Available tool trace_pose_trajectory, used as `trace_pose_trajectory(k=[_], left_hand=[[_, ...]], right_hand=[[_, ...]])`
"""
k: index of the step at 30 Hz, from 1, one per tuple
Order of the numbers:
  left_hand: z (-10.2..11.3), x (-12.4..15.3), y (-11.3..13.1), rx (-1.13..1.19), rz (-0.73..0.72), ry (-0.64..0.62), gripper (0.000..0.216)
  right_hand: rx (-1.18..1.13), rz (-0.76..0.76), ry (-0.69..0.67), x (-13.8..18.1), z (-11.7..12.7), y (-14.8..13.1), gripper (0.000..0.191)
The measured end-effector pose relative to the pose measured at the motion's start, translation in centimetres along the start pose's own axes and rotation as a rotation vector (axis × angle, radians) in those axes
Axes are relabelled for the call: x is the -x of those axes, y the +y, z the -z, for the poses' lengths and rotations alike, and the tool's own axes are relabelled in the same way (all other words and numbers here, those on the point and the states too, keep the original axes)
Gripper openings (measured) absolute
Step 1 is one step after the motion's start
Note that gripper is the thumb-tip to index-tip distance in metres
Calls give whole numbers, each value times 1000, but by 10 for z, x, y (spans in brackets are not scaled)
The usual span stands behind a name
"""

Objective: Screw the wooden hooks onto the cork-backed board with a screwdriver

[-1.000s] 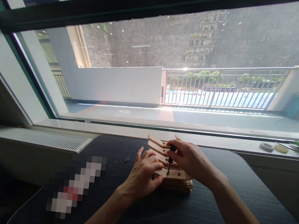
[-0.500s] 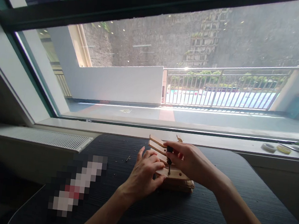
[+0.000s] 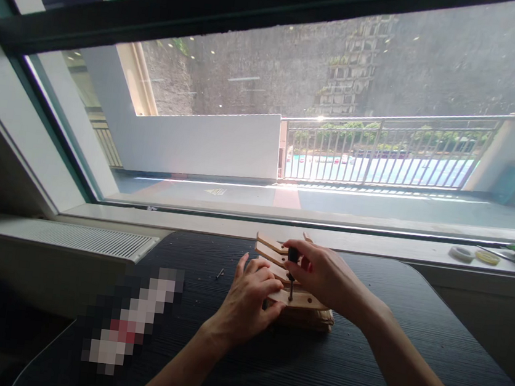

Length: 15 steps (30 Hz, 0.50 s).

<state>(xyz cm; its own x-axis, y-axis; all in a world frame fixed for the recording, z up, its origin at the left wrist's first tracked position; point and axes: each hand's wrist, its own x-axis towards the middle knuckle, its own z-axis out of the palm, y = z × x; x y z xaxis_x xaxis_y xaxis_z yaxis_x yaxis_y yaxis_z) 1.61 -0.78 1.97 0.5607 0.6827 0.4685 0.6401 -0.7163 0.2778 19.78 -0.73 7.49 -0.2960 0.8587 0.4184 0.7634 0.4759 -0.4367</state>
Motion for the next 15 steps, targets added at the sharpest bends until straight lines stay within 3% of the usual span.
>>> trace_pose_trajectory(k=[8, 15], left_hand=[[1, 0, 1, 3, 11, -10, 10], [1, 0, 0, 12, 13, -18, 12]], right_hand=[[-26, 48, -63, 4, 8, -7, 32], [-118, -10, -124, 4, 15, 2, 30]])
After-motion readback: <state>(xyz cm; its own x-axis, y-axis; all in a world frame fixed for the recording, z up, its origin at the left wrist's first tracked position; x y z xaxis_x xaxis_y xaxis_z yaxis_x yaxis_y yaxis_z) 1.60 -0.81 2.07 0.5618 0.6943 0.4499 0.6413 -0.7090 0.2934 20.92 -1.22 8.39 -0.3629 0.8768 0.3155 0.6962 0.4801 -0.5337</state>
